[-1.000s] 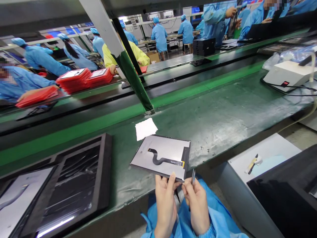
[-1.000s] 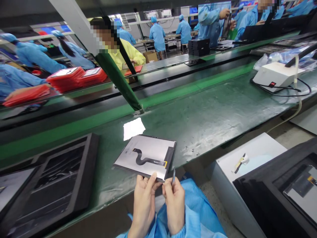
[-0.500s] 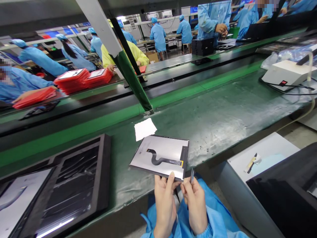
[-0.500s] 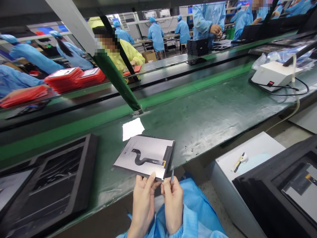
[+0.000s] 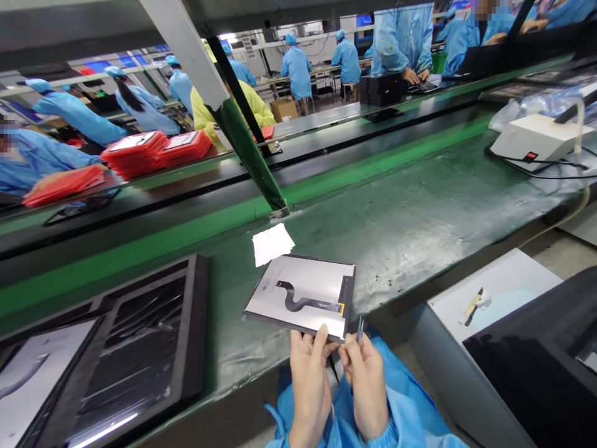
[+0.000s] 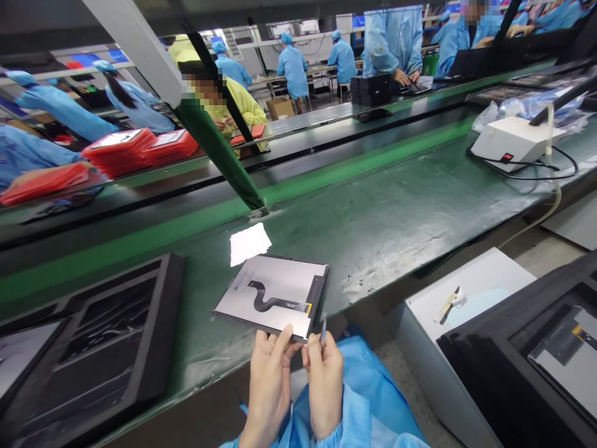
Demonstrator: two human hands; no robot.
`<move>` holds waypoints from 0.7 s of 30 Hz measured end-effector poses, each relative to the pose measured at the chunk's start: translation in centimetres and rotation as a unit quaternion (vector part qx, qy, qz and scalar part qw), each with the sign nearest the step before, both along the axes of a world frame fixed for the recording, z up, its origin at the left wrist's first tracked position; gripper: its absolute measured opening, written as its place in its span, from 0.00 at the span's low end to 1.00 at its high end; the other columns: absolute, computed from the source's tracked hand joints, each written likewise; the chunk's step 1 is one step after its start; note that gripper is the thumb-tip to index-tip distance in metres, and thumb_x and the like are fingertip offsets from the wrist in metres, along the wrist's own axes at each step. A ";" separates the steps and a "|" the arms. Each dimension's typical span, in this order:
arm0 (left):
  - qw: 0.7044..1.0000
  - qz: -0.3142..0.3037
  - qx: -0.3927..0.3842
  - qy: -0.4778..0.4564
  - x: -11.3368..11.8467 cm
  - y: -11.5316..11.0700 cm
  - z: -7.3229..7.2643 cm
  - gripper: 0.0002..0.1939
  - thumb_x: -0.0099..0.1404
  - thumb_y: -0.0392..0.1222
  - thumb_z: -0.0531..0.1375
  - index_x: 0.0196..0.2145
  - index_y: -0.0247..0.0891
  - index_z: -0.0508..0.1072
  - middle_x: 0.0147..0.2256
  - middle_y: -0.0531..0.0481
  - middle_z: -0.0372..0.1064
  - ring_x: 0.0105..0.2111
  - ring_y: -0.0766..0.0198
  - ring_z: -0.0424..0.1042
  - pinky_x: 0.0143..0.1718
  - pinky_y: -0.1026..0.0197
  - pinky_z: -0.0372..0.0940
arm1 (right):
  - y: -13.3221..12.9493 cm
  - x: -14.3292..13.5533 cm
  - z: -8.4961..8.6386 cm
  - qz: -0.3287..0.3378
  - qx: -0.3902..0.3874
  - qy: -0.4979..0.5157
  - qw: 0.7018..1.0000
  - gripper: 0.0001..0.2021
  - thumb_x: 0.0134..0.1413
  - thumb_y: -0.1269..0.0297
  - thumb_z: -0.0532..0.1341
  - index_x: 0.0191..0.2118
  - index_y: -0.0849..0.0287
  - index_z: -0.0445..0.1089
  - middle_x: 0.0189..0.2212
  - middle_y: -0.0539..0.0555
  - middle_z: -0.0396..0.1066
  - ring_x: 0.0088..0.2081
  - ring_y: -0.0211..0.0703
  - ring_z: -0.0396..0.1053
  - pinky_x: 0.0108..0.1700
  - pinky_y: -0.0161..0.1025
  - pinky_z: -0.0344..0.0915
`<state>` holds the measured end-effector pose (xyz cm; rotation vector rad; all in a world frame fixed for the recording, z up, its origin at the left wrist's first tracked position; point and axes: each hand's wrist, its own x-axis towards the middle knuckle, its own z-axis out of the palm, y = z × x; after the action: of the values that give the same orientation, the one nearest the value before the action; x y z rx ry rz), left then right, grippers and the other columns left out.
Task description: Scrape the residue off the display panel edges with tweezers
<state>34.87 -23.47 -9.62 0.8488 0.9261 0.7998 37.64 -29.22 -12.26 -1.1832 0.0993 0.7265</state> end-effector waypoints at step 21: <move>1.000 0.007 -0.010 0.018 -0.1 0.2 0.3 0.31 0.49 0.45 0.74 0.48 0.41 0.66 0.37 0.50 0.76 0.32 0.63 0.76 0.29 0.65 0.73 | -2.2 1.7 0.3 0.065 -0.045 -0.091 0.993 0.24 0.57 0.35 0.58 0.32 0.54 0.61 0.22 0.43 0.59 0.19 0.32 0.52 0.20 0.30 0.52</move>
<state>34.76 -23.27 -9.30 0.8417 0.9712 0.7892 39.29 -31.43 -11.95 -1.3457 -0.0993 0.7305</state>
